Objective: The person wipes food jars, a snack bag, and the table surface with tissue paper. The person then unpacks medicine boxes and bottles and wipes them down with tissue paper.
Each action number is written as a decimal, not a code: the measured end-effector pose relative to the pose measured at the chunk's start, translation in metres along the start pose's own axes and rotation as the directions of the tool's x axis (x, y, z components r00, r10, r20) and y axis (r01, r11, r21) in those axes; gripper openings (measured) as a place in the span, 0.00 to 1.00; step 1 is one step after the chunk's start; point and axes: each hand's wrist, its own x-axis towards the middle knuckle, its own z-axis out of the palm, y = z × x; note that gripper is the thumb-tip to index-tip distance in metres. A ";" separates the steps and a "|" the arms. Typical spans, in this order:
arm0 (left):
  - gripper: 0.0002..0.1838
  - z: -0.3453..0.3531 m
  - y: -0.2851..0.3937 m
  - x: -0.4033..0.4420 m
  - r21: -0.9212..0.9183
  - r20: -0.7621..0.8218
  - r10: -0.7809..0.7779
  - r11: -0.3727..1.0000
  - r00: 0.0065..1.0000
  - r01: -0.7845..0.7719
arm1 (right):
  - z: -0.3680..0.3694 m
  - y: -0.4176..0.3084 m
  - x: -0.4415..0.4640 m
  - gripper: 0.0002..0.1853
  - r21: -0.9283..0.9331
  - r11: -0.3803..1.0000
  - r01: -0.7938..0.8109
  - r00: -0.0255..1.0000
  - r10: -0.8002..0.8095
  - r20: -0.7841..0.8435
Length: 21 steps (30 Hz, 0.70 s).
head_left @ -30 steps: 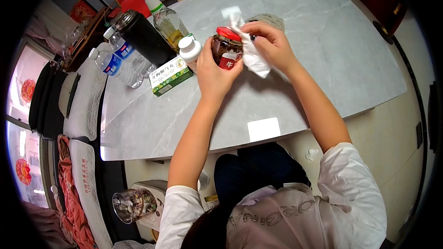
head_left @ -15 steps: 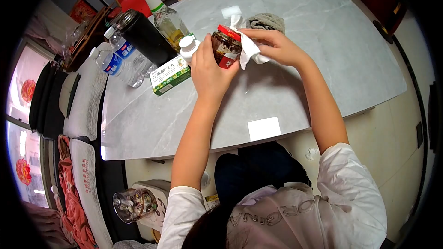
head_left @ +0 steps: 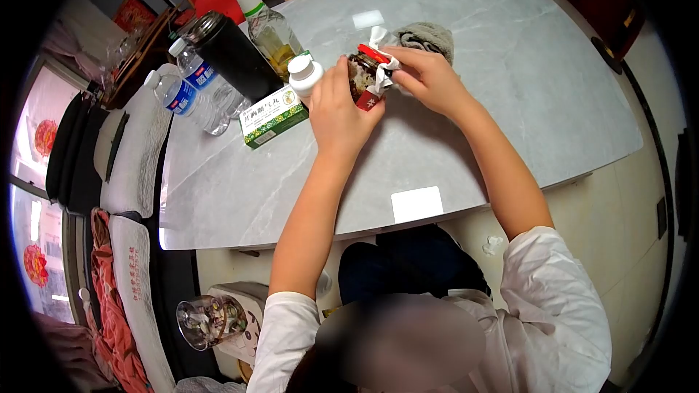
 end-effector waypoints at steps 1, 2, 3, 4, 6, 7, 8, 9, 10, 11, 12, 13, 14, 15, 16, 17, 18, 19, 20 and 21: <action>0.39 0.002 -0.001 -0.001 -0.006 0.007 -0.003 1.000 1.000 0.003 | -0.001 0.001 0.000 0.16 -0.071 0.996 0.055 0.998 -0.055 0.004; 0.38 0.003 0.000 -0.002 -0.012 0.016 -0.006 1.000 1.000 0.006 | 0.000 0.002 0.000 0.16 -0.081 0.994 0.072 0.997 -0.074 -0.023; 0.38 0.003 0.002 -0.002 -0.001 0.034 -0.014 1.000 0.999 0.014 | 0.003 0.005 -0.001 0.16 -0.092 0.992 0.088 0.994 -0.093 -0.051; 0.38 0.003 0.005 -0.002 0.010 0.054 -0.022 1.000 0.998 0.021 | 0.005 0.007 -0.001 0.16 -0.102 0.989 0.104 0.991 -0.112 -0.079; 0.38 0.006 0.009 -0.006 0.034 0.111 -0.003 0.999 0.994 0.000 | 0.013 0.006 -0.003 0.14 -0.098 0.994 0.046 0.987 -0.061 -0.150; 0.38 0.010 0.010 -0.009 0.044 0.149 0.023 0.999 0.989 -0.030 | 0.014 0.006 -0.003 0.14 -0.095 0.995 0.017 0.982 -0.035 -0.186; 0.37 0.013 0.011 -0.011 0.053 0.187 0.050 0.997 0.981 -0.061 | 0.014 0.007 -0.003 0.13 -0.104 0.992 -0.076 0.982 0.057 -0.179; 0.37 0.015 0.015 -0.014 0.082 0.162 0.126 0.987 0.979 -0.141 | 0.013 0.008 -0.003 0.12 -0.113 0.979 -0.169 0.974 0.148 -0.173; 0.37 0.017 0.017 -0.015 0.081 0.156 0.122 0.987 0.980 -0.136 | 0.012 0.010 -0.002 0.12 -0.122 0.958 -0.261 0.956 0.239 -0.167; 0.37 0.018 0.019 -0.014 0.079 0.155 0.117 0.988 0.981 -0.131 | 0.009 0.016 -0.001 0.12 0.016 0.946 -0.325 0.933 0.323 -0.161; 0.37 0.020 0.020 -0.014 0.075 0.152 0.116 0.989 0.982 -0.129 | 0.008 0.014 -0.002 0.12 0.015 0.945 -0.327 0.934 0.326 -0.144; 0.37 0.021 0.019 -0.014 0.077 0.131 0.118 0.989 0.984 -0.129 | 0.006 0.011 -0.001 0.12 0.010 0.945 -0.327 0.937 0.326 -0.129; 0.38 0.021 0.018 -0.014 0.047 0.126 0.093 0.994 0.988 -0.100 | 0.005 0.009 0.000 0.12 0.005 0.945 -0.326 0.939 0.325 -0.113; 0.38 0.019 0.018 -0.014 0.020 0.122 0.067 0.997 0.990 -0.070 | 0.009 0.008 -0.002 0.11 0.025 0.950 -0.311 0.940 0.311 -0.144; 0.39 0.017 0.016 -0.013 -0.005 0.118 0.041 0.999 0.992 -0.041 | 0.010 0.006 -0.003 0.12 0.049 0.955 -0.292 0.946 0.296 -0.133; 0.39 0.015 0.015 -0.011 0.015 0.100 0.026 1.000 0.995 -0.027 | 0.011 0.002 -0.004 0.12 0.075 0.959 -0.274 0.952 0.281 -0.121; 0.38 0.015 0.011 -0.010 -0.076 0.102 -0.066 0.994 0.993 0.074 | 0.012 0.000 -0.005 0.12 0.103 0.962 -0.253 0.958 0.264 -0.109; 0.38 0.017 0.005 -0.010 -0.167 0.113 -0.156 0.970 0.981 0.174 | 0.013 -0.001 -0.005 0.13 0.074 0.954 -0.292 0.955 0.295 -0.038; 0.38 0.017 0.000 -0.009 -0.258 0.133 -0.244 0.927 0.961 0.271 | 0.014 -0.001 -0.005 0.13 0.101 0.963 -0.248 0.964 0.256 -0.074; 0.38 0.009 0.005 -0.005 -0.430 0.198 -0.383 0.793 0.902 0.431 | 0.017 0.000 -0.005 0.14 0.125 0.971 -0.206 0.969 0.220 -0.111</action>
